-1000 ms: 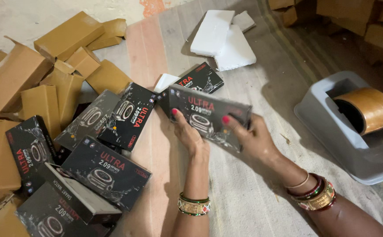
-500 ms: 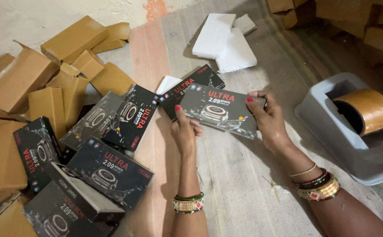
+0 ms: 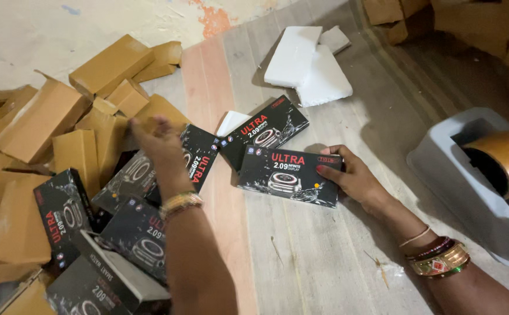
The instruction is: The person packs smart watches into small cardboard boxes. They place a watch box into a larger shipping box, seal it with tape from a dispenser, and set the sealed box aside. This process is repeated for multiple units.
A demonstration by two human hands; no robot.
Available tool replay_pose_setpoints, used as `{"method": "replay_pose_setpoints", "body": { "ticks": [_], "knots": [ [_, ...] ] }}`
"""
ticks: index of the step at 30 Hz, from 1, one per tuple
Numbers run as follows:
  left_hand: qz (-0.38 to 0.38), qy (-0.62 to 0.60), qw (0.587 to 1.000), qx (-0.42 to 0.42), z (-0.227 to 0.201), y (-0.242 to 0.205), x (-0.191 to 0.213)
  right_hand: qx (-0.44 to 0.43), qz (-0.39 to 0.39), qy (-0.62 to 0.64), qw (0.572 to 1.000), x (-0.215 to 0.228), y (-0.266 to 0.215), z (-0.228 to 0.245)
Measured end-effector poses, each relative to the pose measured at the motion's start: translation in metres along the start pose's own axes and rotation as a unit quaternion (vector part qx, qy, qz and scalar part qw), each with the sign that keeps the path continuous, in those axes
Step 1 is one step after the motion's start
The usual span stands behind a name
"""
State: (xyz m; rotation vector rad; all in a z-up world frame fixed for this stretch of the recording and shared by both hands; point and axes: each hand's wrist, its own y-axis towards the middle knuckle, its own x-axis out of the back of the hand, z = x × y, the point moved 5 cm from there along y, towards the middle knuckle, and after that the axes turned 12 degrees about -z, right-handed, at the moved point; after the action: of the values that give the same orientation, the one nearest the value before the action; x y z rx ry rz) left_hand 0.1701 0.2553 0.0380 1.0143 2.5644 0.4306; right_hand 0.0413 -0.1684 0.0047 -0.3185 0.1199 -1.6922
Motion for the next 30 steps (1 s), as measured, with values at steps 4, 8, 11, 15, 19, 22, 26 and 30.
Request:
{"method": "replay_pose_setpoints", "body": {
  "ticks": [4,8,11,15,19,22,26,30],
  "knots": [
    [-0.162,-0.467,0.820,0.289,0.071,0.109,0.007,-0.002,0.014,0.029,0.999,-0.005,0.011,-0.004],
    [-0.213,-0.457,0.762,0.406,0.125,0.167,0.029,0.017,0.025,0.049,0.998,-0.005,0.015,-0.005],
    [-0.154,-0.413,0.822,0.360,0.121,0.174,0.026,0.029,0.029,0.035,0.999,-0.004,0.015,-0.004],
    [0.002,-0.457,0.847,0.273,0.080,0.114,-0.031,0.096,-0.001,0.111,0.989,0.000,0.012,0.010],
    [0.010,-0.404,0.890,0.209,-0.002,-0.038,-0.067,0.089,-0.161,0.162,0.969,0.021,-0.002,0.025],
    [0.022,-0.346,0.915,0.203,-0.065,-0.169,-0.077,0.289,-0.250,0.081,0.921,0.049,-0.015,0.054],
    [0.037,-0.283,0.919,0.273,-0.122,-0.278,-0.070,0.442,-0.340,0.085,0.826,0.072,-0.045,0.063],
    [0.165,-0.097,0.845,0.499,-0.133,-0.343,-0.043,0.448,-0.338,0.146,0.814,0.086,-0.052,0.059]
  ]
}}
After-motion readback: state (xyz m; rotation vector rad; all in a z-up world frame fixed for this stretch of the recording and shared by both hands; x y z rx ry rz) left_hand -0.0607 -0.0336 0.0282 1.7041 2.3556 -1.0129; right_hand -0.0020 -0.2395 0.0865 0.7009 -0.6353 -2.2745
